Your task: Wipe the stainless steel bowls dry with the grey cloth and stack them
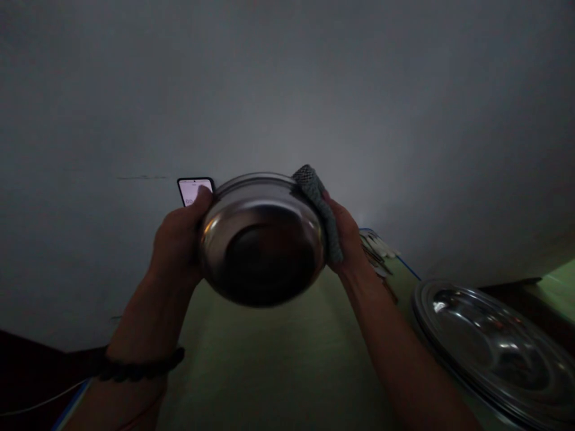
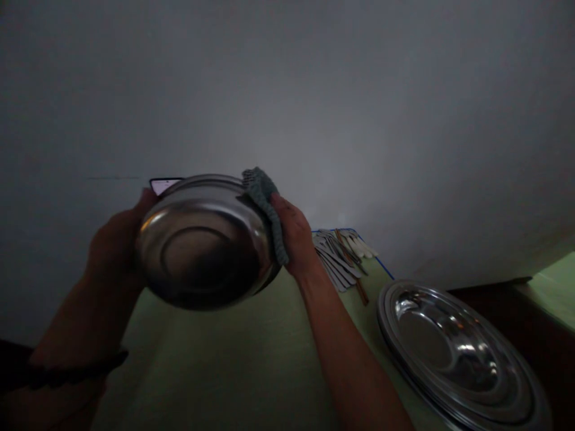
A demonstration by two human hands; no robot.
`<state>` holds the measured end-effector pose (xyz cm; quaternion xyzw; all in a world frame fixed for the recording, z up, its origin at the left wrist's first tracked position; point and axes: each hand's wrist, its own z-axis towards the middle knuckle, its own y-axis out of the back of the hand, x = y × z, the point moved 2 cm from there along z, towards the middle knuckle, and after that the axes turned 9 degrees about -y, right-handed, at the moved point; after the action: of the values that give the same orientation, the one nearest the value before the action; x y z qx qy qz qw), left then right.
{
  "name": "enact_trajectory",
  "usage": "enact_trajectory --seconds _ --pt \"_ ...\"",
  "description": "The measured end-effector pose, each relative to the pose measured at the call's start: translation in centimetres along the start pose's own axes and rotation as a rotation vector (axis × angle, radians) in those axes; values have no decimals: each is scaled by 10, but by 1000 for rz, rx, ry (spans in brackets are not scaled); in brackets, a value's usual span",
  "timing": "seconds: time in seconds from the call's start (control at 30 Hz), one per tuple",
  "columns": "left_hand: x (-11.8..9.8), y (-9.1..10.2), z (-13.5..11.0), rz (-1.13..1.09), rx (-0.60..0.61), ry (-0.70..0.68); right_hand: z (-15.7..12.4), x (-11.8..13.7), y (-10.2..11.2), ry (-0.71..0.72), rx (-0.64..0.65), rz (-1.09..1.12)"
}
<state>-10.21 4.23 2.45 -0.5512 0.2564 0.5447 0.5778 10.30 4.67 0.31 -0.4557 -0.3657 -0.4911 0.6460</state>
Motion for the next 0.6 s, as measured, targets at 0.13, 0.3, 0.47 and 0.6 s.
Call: enact_trajectory --seconds 0.13,0.3,0.47,0.6 --pt "16 -15 -6 -178 -342 -127 -4 -12 -19 99 -312 -30" --pt "40 -40 -24 -451 -523 -64 -16 -48 -59 52 -517 63" --pt "42 -40 -17 -487 -237 -84 -12 -36 -43 67 -434 -26" --pt "14 -24 -6 -359 -143 61 -7 1 2 94 -300 -210"
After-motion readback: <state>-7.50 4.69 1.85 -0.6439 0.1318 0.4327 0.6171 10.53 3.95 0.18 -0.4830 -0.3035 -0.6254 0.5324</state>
